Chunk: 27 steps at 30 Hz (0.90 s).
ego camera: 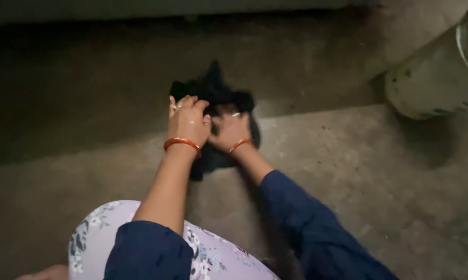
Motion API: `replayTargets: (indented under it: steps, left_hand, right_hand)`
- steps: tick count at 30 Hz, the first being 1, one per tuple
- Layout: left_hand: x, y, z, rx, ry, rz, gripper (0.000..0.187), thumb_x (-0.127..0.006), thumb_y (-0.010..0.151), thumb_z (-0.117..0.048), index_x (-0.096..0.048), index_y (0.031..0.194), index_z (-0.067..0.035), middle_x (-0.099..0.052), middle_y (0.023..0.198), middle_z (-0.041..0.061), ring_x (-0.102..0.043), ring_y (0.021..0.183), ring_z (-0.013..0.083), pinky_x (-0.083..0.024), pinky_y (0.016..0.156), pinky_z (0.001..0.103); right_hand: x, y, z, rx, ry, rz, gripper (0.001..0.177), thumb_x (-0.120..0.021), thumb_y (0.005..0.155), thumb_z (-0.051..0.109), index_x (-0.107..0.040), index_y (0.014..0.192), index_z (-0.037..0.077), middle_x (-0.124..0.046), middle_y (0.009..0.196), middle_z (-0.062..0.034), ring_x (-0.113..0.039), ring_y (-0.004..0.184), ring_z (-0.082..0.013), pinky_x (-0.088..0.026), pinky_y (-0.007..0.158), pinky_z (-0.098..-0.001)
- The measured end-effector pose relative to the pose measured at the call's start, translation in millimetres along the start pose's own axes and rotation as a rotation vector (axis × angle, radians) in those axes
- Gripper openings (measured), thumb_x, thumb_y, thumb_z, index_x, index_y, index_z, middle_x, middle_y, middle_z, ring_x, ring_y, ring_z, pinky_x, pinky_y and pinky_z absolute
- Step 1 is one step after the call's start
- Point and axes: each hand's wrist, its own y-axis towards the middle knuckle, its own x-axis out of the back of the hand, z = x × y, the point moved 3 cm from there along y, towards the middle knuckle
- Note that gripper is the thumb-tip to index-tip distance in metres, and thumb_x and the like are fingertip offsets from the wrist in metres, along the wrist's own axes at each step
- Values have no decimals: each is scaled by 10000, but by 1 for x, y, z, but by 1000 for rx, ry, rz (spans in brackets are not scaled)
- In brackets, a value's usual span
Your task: Wiping a wet floor with a cloth that is soaked in a bucket of water.
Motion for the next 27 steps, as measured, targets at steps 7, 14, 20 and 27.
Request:
replayTargets:
  steps: [7, 14, 20, 27]
  left_hand:
    - [-21, -4, -9, -32, 136, 211, 382, -740, 823, -208, -711, 1200, -151, -635, 1336, 101, -469, 1384, 291, -179, 1235, 559]
    - [-40, 2, -31, -19, 363, 513, 701, -793, 801, -457, -568, 1420, -217, -490, 1506, 116, -270, 1515, 320, -47, 1260, 582]
    - [-41, 2, -42, 7, 520, 607, 886, -801, 764, -528, -463, 1499, -167, -353, 1581, 198, -204, 1512, 336, -13, 1199, 600]
    - [-45, 0, -12, 176, 326, 571, 471, -676, 902, -237, -606, 1367, -241, -481, 1530, 75, -295, 1509, 270, -1, 1278, 614]
  right_hand:
    - [20, -110, -260, -424, -104, -353, 721, -624, 869, 641, -593, 1471, 245, -530, 1498, -158, -464, 1382, -374, -346, 1122, -586]
    - [-24, -330, -374, -1206, -154, -243, 796, -395, 958, 726, -452, 1548, 195, -351, 1615, -160, -329, 1433, -448, -282, 1097, -640]
    - [-35, -266, -298, -1081, -356, -211, 761, -460, 996, 636, -492, 1550, 115, -478, 1543, -246, -432, 1392, -484, -201, 1171, -649]
    - [29, -93, -41, -453, -13, -310, 665, -660, 676, 420, -677, 1296, 182, -569, 1443, -161, -447, 1373, -398, -260, 1184, -625]
